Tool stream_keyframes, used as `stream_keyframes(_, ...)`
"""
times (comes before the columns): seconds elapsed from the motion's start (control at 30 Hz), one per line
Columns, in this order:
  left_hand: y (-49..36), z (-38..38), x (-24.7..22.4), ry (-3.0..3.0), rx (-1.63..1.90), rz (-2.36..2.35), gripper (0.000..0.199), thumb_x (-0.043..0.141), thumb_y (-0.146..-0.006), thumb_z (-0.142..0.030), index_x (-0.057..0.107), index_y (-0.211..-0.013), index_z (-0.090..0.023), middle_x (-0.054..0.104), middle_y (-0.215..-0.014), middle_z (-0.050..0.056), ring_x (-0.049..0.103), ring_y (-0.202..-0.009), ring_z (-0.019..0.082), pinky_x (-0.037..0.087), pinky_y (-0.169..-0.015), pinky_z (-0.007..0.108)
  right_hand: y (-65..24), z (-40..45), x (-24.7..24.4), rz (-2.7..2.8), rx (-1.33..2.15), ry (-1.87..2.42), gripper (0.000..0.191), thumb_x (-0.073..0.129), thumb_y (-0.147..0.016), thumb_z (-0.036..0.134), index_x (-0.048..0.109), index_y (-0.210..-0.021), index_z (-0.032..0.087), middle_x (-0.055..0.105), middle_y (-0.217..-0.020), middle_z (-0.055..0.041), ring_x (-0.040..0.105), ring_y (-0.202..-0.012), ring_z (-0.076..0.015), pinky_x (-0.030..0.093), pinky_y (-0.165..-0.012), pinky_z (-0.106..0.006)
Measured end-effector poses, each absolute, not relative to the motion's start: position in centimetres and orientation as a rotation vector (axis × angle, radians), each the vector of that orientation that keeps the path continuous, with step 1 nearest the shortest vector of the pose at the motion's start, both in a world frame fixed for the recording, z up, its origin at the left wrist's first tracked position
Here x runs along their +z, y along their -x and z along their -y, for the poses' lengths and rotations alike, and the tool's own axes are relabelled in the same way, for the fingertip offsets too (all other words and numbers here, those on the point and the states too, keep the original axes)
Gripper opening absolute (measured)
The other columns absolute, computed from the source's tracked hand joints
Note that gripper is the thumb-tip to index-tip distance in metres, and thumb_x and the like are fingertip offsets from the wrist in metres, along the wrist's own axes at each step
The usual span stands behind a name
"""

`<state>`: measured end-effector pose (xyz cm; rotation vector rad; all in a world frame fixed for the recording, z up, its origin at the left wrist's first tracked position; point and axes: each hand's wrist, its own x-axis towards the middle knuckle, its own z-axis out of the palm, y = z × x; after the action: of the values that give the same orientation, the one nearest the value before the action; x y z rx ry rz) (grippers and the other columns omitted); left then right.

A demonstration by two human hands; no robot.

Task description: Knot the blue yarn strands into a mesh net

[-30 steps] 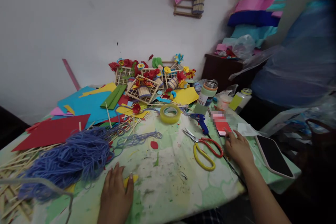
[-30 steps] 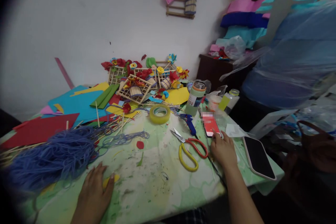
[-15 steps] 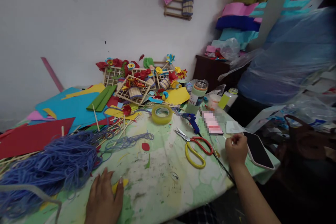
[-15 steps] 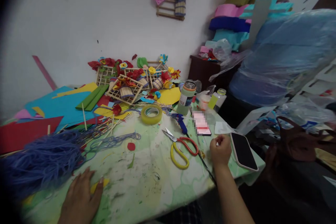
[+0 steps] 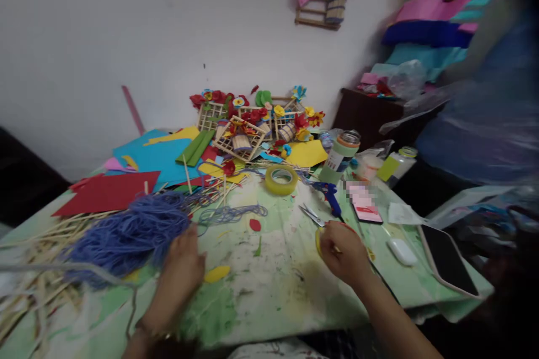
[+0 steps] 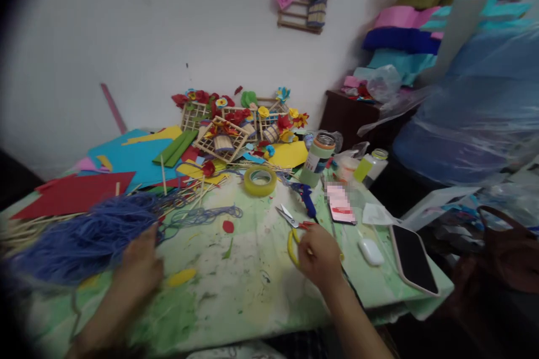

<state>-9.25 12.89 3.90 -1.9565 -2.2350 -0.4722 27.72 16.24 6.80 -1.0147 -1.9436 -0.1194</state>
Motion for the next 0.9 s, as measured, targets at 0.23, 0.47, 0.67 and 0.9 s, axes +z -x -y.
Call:
stream_keyframes(0.23,6.2,-13.3,4.6,2.016,-0.291,2.387,0.028,0.034,-0.087,-0.013,0.06,-0.097,-0.011,0.059,-0.095,0.015,0.051,-0.093,0.029,0.04,-0.083,0.042,-14.7,-20.0,7.4,2.589,0.495,0.892,0.054,0.062,-0.074,0.021,0.045,-0.126,0.016,0.05,-0.128,-0.0133,0.046,-0.115,-0.0234,0.039,-0.095,-0.036)
stream_keyframes(0.47,8.6,-12.3,4.3,2.038,-0.502,2.413,0.027,0.042,-0.087,-0.017,0.056,-0.109,-0.009,0.061,-0.096,0.011,0.053,-0.094,0.024,0.041,-0.087,0.035,-9.5,-27.0,6.1,2.446,0.448,1.194,0.014,0.061,-0.075,0.02,0.066,-0.086,0.013,0.064,-0.088,-0.0125,0.055,-0.093,-0.0243,0.042,-0.084,-0.037)
stream_keyframes(0.67,8.7,-12.8,6.5,1.573,-0.549,2.31,0.053,0.05,-0.085,-0.031,0.044,-0.13,-0.005,0.047,-0.129,0.022,0.038,-0.12,0.036,0.032,-0.096,0.049,-14.0,-27.8,15.7,1.887,0.784,0.869,0.015,0.054,-0.079,0.033,0.057,-0.085,0.018,0.062,-0.098,-0.007,0.056,-0.092,-0.0196,0.042,-0.084,-0.036)
stream_keyframes(0.9,6.8,-17.3,7.0,2.024,-0.691,2.148,0.029,0.048,-0.084,-0.022,0.063,-0.109,-0.02,0.057,-0.126,0.01,0.04,-0.125,0.031,0.008,-0.108,0.057,-23.1,-22.6,24.6,1.547,0.683,0.61,0.033,0.024,-0.092,0.036,0.054,-0.101,0.023,0.053,-0.094,-0.0093,0.052,-0.069,-0.0143,0.04,-0.062,-0.034)
